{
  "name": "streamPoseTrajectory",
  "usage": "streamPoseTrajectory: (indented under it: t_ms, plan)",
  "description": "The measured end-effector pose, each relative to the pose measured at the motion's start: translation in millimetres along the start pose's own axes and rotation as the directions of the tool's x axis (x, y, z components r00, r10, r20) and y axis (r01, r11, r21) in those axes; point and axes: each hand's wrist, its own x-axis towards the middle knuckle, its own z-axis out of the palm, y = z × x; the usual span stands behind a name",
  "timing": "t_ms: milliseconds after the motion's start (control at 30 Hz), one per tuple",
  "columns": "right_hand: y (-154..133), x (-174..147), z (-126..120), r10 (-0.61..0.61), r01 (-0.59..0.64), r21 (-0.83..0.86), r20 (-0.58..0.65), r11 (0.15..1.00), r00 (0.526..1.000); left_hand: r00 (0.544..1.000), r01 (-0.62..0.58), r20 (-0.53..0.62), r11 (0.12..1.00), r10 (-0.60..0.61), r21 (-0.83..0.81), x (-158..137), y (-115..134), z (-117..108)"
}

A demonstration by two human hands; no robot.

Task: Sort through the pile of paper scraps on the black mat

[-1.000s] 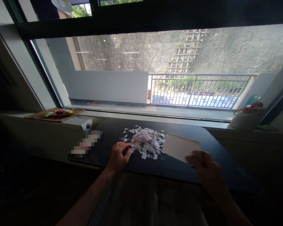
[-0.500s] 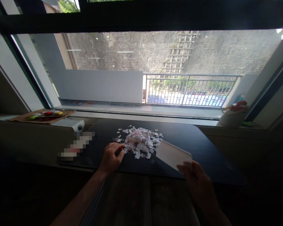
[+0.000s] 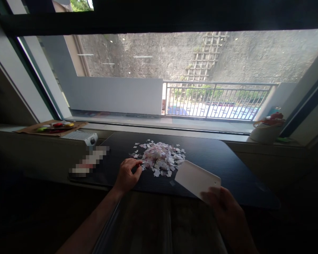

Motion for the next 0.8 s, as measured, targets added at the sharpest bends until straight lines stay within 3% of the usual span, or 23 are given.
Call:
streamPoseTrajectory:
  t_ms: [133, 367, 533, 800]
  plan:
    - [-2.1, 5.2, -5.3, 0.046, -0.046, 0.005, 0.009, 0.999, 0.999, 1.0, -0.002, 0.001, 1.0, 0.002, -0.002, 0.3, 0.5, -0.2]
    - [-8.4, -8.0, 24.2, 0.014, -0.061, 0.227, 0.205, 0.972, 0.979, 1.0, 0.007, 0.01, 1.0, -0.007, 0.001, 0.1, -0.3, 0.0]
    - [-4.8, 0.6, 21.6, 0.02, -0.053, 0.215, 0.152, 0.975, 0.988, 1.0, 0.017, 0.002, 1.0, -0.017, 0.001, -0.5, 0.4, 1.0]
    - [-10.3, 1.7, 38.4, -0.028, -0.021, 0.209, 0.231, 0.978, 0.973, 1.0, 0.011, 0.001, 1.0, -0.011, 0.002, -1.0, 3.4, 1.4]
